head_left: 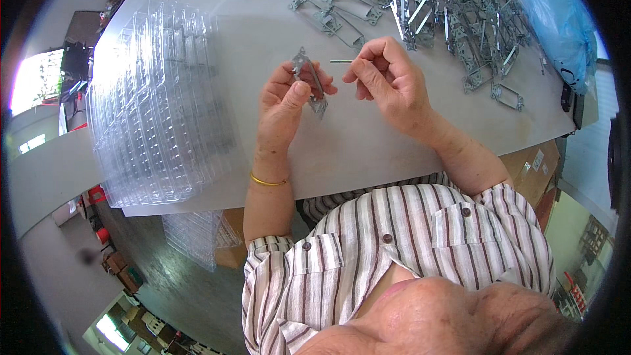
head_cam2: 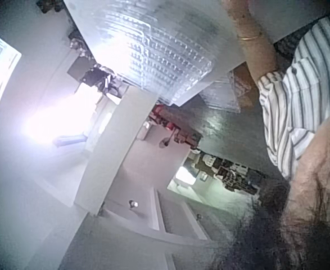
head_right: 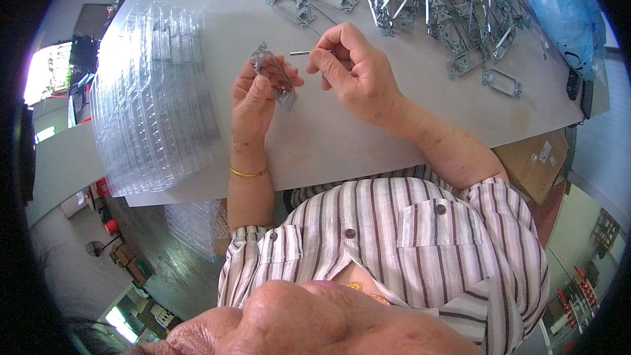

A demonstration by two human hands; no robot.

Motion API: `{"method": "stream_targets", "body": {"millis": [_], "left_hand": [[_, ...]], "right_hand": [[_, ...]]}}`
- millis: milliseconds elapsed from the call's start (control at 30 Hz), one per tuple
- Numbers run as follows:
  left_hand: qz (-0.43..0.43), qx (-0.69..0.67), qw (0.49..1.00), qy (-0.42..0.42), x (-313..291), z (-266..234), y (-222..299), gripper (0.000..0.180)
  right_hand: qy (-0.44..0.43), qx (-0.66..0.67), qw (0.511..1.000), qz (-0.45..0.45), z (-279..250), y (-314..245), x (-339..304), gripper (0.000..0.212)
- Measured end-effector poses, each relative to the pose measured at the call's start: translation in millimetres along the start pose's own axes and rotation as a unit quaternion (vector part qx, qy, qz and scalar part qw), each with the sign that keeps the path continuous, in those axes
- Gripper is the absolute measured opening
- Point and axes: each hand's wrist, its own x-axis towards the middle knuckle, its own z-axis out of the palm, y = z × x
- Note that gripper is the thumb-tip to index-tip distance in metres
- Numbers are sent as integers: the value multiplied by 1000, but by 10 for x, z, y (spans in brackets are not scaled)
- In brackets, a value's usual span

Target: The person assembles metal brackets and small metal pins by hand, then places the assembled components into the slots of a plastic tray.

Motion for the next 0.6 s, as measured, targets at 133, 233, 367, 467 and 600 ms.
{"method": "stream_targets", "body": {"millis": [133,233,367,467,600], "left_hand": [[57,-14,998,23,49,75,0,41],[68,-19,997,18,57,72,18,40],[90,-46,995,17,48,66,21,42],[105,-62,992,13,46,81,23,41],[103,-67,992,-31,47,59,16,41]], "right_hand": [[-25,33,998,40,-37,52,29,16],[-36,57,996,62,-45,104,41,19],[-66,54,990,112,-51,112,60,21],[-90,108,974,175,-42,93,80,21],[-99,195,943,250,-20,26,78,16]]}}
